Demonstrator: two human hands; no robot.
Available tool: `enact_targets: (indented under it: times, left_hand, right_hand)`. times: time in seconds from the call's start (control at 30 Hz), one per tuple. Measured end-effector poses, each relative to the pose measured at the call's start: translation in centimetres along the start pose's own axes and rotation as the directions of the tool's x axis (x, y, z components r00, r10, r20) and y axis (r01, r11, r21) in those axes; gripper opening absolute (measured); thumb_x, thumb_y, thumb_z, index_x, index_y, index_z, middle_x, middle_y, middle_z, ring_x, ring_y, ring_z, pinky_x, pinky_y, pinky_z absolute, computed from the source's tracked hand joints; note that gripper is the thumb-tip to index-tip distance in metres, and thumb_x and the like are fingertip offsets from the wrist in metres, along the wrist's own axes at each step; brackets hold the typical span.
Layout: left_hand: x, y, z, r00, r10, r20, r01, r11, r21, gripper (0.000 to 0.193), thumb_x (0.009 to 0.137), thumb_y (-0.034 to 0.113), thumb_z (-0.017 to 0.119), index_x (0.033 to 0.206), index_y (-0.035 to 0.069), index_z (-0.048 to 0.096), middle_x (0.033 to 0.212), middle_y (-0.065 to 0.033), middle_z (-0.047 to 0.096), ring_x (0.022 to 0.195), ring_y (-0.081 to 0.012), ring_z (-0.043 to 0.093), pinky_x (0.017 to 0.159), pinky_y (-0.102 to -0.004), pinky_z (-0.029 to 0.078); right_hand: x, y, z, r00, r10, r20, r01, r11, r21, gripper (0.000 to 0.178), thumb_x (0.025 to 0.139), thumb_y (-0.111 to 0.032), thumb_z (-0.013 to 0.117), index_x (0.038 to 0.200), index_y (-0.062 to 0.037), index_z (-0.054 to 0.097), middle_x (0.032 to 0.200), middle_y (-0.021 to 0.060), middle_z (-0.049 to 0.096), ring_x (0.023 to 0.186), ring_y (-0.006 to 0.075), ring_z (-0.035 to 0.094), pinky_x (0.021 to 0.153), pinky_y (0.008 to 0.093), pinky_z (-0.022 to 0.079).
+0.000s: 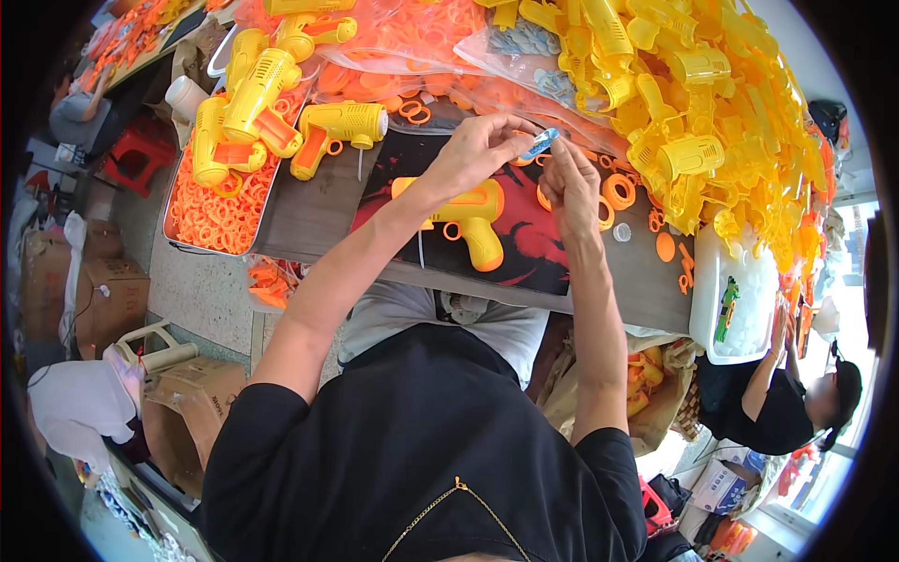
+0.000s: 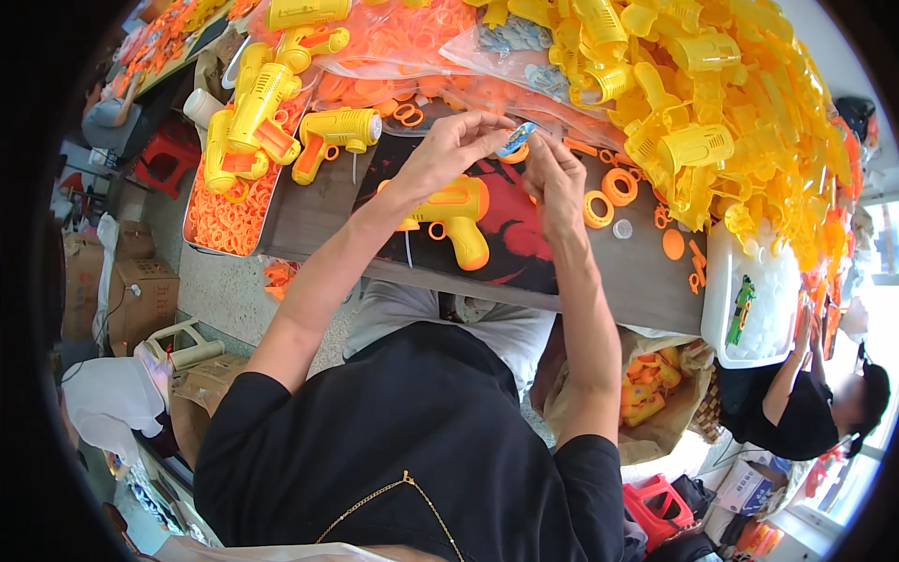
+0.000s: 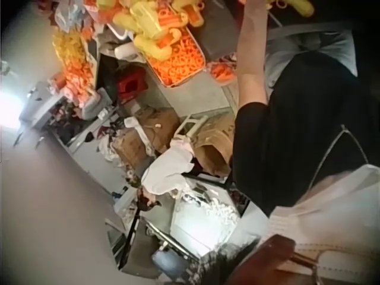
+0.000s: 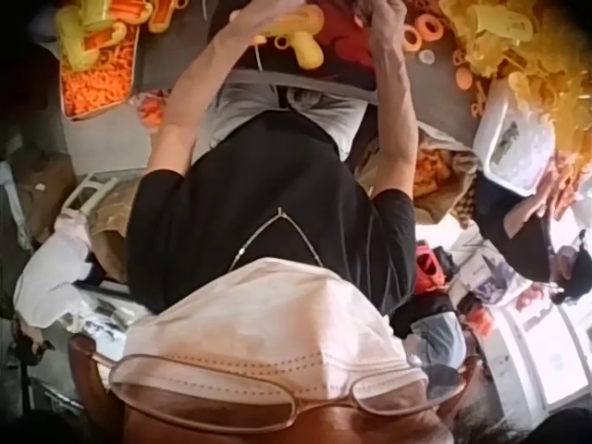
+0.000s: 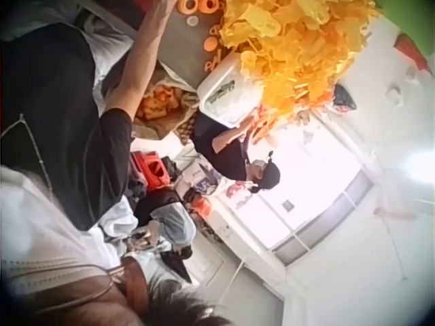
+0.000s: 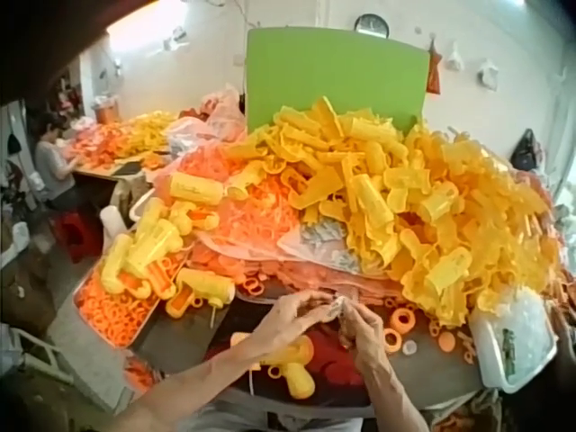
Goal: Assembling yellow toy guns by attaching orange components at a workbench.
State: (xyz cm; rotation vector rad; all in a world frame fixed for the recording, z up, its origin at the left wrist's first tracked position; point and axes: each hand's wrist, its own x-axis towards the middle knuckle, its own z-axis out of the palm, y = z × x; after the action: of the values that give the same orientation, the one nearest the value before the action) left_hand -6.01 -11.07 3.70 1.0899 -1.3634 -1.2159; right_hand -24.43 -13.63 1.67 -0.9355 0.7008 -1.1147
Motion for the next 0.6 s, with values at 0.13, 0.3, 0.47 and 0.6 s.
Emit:
enact_targets:
  times: [0.13,0.3,0.47,0.6]
  left_hand:
    - [-0.7,0.8,-0.1,1.0,0.0,-0.018,0.004,0.982,0.187,0.027,0.094,0.015,0.07,0.115,-0.001,0.069,0.098,-0.0044,0.073,0.088,-0.0081,0.066,0.083,-0.0258,0.053]
    - [-1.4,1.0,-0.4,1.0,0.008,-0.021,-0.002,0.961,0.278,0.023,0.093,0.014,0.071,0.111,0.0,0.07,0.096,-0.0031,0.073,0.087,-0.008,0.066,0.082,-0.0258,0.053]
    - [-2.0,0.7,0.5,0.992,-0.048,-0.117,0.048,0.999,0.001,0.019,0.093,0.016,0.071,0.105,0.002,0.07,0.095,-0.0017,0.071,0.089,-0.0087,0.065,0.085,-0.0267,0.052]
    - [-2.7,1.0,0.6,0.988,-0.015,-0.152,-0.009,0.988,-0.152,0.017,0.092,0.018,0.072,0.101,0.004,0.069,0.098,-0.0007,0.07,0.092,-0.0087,0.063,0.089,-0.0263,0.048]
  right_hand:
    - [-1.2,0.2,0.2,1.0,0.003,0.021,-0.002,1.0,-0.019,0.023,0.101,-0.025,0.062,0.106,-0.0031,0.067,0.062,-0.0064,0.039,0.053,0.0033,0.031,0.046,0.0211,0.027]
    - [-1.7,-2.5,0.7,0.997,0.022,0.076,0.01,0.916,-0.4,0.027,0.097,-0.027,0.068,0.106,-0.0015,0.064,0.079,-0.0033,0.056,0.066,0.004,0.05,0.058,0.0195,0.041]
    - [-2.7,-0.3,2.2,0.984,-0.002,0.179,0.091,0.866,-0.492,0.022,0.096,-0.024,0.07,0.101,-0.0035,0.065,0.083,-0.0036,0.058,0.076,0.0038,0.05,0.073,0.0207,0.041]
    - [-3.5,0.4,2.8,0.992,-0.123,0.02,0.124,0.963,-0.237,0.015,0.097,-0.018,0.068,0.097,-0.0037,0.066,0.082,-0.0042,0.057,0.076,0.0042,0.048,0.073,0.0196,0.039]
